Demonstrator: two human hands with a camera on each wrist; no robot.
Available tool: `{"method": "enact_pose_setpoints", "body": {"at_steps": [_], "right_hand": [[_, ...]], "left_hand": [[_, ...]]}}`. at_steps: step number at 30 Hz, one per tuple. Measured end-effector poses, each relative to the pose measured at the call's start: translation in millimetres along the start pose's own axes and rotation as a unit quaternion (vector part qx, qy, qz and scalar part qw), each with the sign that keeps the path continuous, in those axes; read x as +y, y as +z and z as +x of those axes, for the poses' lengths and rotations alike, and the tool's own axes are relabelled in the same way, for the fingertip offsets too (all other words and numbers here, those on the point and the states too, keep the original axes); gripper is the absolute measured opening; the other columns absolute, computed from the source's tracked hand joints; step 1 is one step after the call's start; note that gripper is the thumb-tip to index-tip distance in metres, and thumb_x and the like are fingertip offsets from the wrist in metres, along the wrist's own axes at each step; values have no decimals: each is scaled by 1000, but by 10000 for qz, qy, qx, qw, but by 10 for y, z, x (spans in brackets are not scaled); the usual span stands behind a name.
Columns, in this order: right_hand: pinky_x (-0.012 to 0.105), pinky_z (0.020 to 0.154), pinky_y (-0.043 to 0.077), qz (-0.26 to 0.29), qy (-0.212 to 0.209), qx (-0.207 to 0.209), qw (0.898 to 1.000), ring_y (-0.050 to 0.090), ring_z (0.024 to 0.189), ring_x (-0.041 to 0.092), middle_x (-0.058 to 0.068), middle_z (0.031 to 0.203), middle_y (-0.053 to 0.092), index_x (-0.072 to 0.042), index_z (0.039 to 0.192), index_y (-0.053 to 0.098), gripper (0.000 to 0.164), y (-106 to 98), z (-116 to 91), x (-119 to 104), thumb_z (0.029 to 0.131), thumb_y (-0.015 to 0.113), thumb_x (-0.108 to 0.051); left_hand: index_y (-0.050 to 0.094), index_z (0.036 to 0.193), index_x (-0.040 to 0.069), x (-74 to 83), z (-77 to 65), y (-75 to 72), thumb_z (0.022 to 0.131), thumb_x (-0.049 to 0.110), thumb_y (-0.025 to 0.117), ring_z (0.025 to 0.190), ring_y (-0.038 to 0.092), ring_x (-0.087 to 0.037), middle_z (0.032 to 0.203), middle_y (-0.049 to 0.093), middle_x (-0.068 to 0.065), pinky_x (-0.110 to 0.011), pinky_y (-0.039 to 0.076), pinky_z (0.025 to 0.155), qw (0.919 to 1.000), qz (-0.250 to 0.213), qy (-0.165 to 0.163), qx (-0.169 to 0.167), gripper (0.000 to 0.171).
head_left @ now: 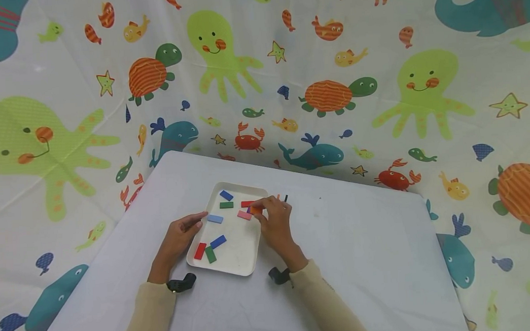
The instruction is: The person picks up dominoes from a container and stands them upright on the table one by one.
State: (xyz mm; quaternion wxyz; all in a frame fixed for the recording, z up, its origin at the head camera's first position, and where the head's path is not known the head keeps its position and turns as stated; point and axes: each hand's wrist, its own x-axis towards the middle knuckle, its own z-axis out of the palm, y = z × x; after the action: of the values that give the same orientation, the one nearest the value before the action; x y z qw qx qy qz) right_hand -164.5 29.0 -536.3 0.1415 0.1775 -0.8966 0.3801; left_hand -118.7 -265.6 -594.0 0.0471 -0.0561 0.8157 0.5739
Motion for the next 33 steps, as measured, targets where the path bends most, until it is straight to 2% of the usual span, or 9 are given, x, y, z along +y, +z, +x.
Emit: {"method": "enact_pose_setpoints", "body": {"at_steps": [7,24,33], "right_hand": [[51,110,40,-15,92,278,9996,71,112,15,-3,114,74,-19,115,75,21,-55,61,75,95,80,-13],[51,112,39,214,404,596,9972,68,114,18,1,120,74,-17,121,72,23,-253,172,234,98,77,-14],[49,113,38,339,633,763,9945,67,114,16,-1,120,73,-20,122,72,25,-333,218,351,98,77,-15]], "left_hand": [[60,152,19,-7,5,4,108,35,63,155,46,-32,163,53,-6,-37,43,117,10000,3,64,-17,47],[58,154,19,-7,21,3,109,34,62,156,44,-33,165,51,-8,-39,42,117,10000,1,16,-46,48],[60,152,18,-22,12,3,108,34,63,155,46,-32,164,52,-7,-34,42,116,10000,-43,49,-19,47]]}}
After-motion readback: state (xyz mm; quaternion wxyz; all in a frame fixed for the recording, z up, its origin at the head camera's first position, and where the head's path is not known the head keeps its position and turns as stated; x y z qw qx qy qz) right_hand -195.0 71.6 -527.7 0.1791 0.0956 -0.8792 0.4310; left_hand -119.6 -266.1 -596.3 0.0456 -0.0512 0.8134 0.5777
